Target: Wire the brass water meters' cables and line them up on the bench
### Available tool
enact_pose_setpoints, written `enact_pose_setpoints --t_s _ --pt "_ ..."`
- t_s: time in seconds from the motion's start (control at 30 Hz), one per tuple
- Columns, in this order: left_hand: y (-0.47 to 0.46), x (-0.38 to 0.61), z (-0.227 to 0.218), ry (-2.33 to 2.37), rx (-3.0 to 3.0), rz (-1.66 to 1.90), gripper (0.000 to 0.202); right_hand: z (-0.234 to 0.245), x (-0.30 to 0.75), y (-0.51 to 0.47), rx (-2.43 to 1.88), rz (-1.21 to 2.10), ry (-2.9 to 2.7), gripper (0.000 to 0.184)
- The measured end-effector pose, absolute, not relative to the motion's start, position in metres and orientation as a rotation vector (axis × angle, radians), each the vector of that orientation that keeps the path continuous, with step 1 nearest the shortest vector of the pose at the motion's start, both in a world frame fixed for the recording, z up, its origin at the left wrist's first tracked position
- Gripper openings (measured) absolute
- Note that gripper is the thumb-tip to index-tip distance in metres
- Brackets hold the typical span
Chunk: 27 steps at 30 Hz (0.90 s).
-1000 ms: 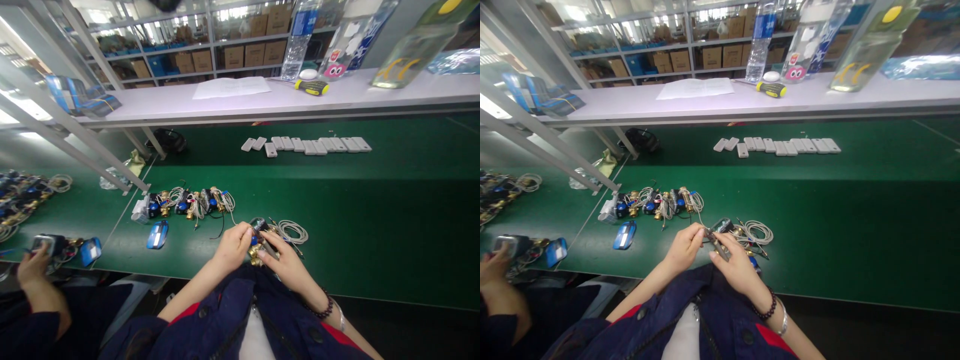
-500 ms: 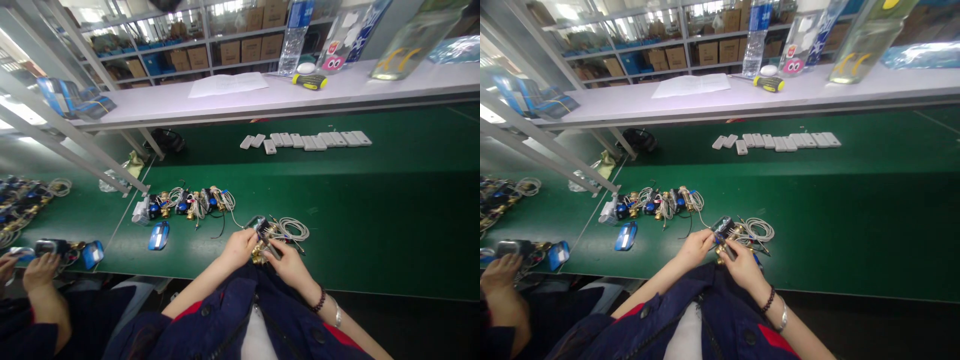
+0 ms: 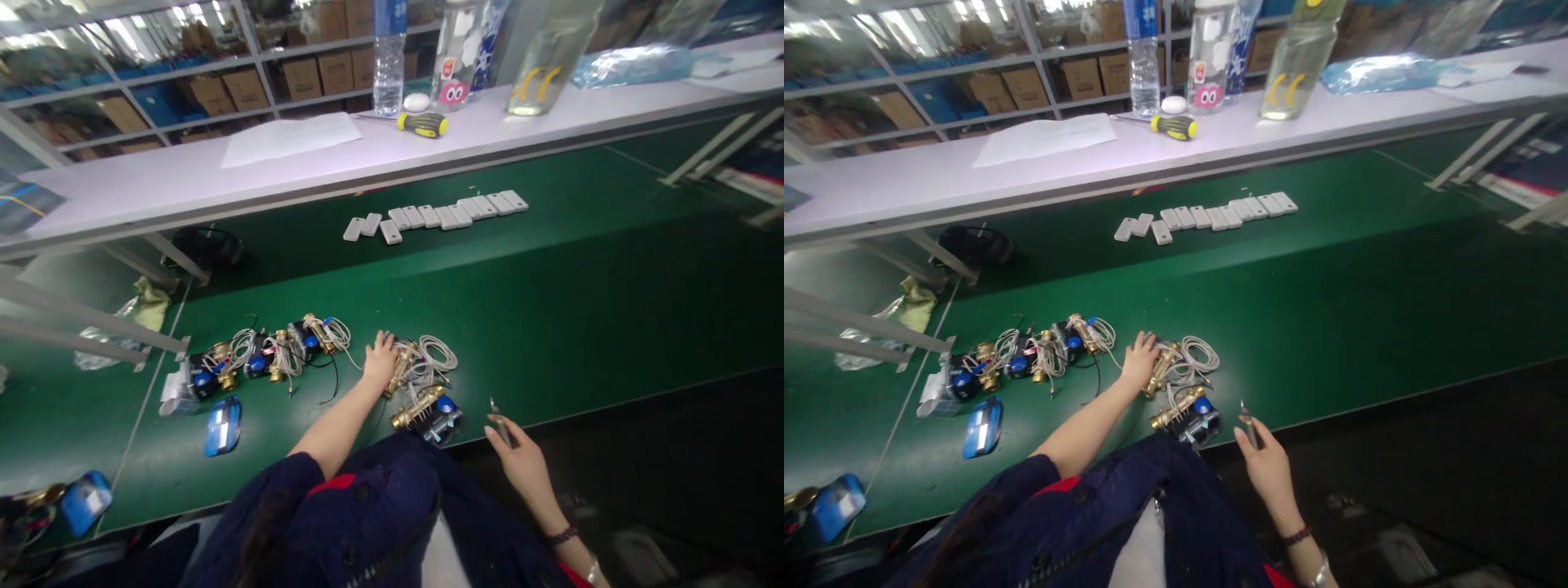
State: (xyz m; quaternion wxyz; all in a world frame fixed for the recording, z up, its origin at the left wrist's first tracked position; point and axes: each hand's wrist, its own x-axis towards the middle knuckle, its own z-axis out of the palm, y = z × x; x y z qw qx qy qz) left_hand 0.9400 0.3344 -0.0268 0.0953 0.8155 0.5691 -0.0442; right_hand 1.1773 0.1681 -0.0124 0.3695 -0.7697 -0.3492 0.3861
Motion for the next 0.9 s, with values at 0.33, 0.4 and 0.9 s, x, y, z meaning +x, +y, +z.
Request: enact_pose_setpoints --t_s 0.33,0.4,0.9 --pt "0.371 0.91 -0.014 2.112 2.085 0.069 0.048 -0.043 1.147 0.142 -1.866 1.192 -0.39 0.046" --pt "0.339 0.926 -0.016 1.737 2.203 0.165 0.046 -0.055 1.141 0.154 -1.867 1.274 -0.283 0.051" --pt "0.253 0.946 -0.03 1.469 2.096 -0.14 0.029 -0.054 1.116 0.257 -1.798 1.343 -0.896 0.058"
